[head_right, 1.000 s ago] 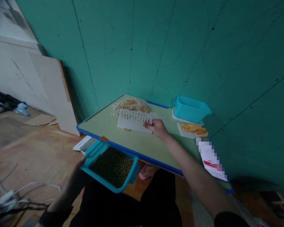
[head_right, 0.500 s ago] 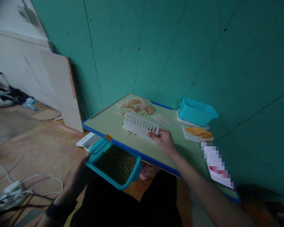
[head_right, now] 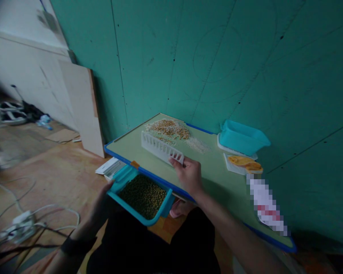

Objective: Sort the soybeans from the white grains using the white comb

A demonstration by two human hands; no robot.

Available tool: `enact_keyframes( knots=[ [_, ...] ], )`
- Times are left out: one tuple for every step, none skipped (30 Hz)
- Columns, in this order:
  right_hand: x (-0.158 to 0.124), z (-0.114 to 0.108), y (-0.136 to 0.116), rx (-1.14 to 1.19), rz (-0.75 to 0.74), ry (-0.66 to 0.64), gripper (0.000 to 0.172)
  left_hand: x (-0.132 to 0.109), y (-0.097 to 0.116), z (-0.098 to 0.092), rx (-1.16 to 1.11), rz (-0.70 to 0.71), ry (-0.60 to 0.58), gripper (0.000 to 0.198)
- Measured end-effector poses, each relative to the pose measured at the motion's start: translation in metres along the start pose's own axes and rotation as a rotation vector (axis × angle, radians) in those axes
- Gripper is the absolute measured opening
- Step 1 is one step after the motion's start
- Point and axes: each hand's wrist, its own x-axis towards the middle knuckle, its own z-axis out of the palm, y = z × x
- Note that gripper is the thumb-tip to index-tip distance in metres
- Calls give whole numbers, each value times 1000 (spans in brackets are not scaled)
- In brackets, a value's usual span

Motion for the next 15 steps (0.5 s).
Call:
enact_keyframes(
  knots=[
    [18, 5, 6, 1, 0, 13, 30, 1, -1, -1, 4, 3, 7, 77],
    [37, 10, 12, 2, 7, 30, 29, 2, -1, -1, 8, 5, 10, 78],
    [54, 16, 18, -4, 23, 62, 28, 2, -1, 0, 11, 11, 7, 78],
    [70, 22, 24, -14, 46, 80, 26, 1, -1, 0, 10, 19, -1, 79],
    [84, 28, 29, -23, 69, 91, 26, 0, -1, 1, 8, 24, -3, 80],
    [96, 34, 34, -27, 84, 93, 25, -1, -1, 2, 5, 25, 5, 80],
    [105, 40, 39, -34, 98, 87, 25, -3, 0, 3, 3, 26, 18, 80],
    [111, 45, 44, -41, 106, 82, 25, -4, 0, 4, 1, 23, 31, 79],
    [116, 49, 48, -49, 108, 76, 25, -6, 1, 4, -1, 17, 43, 77],
    [119, 53, 52, -55, 108, 75, 25, -6, 1, 4, -4, 10, 50, 76],
    [120, 55, 56, -57, 103, 76, 26, -7, 1, 4, -8, 3, 51, 76],
    [121, 56, 59, -54, 97, 77, 27, -7, 1, 3, -13, -4, 46, 77],
    [122, 57, 62, -44, 91, 79, 28, -7, 1, 2, -18, -8, 37, 79],
    [122, 57, 64, -30, 85, 77, 30, -6, 1, 1, -19, -7, 28, 80],
    [121, 58, 66, -15, 81, 75, 31, -6, 1, 0, -14, 3, 19, 80]
  ],
)
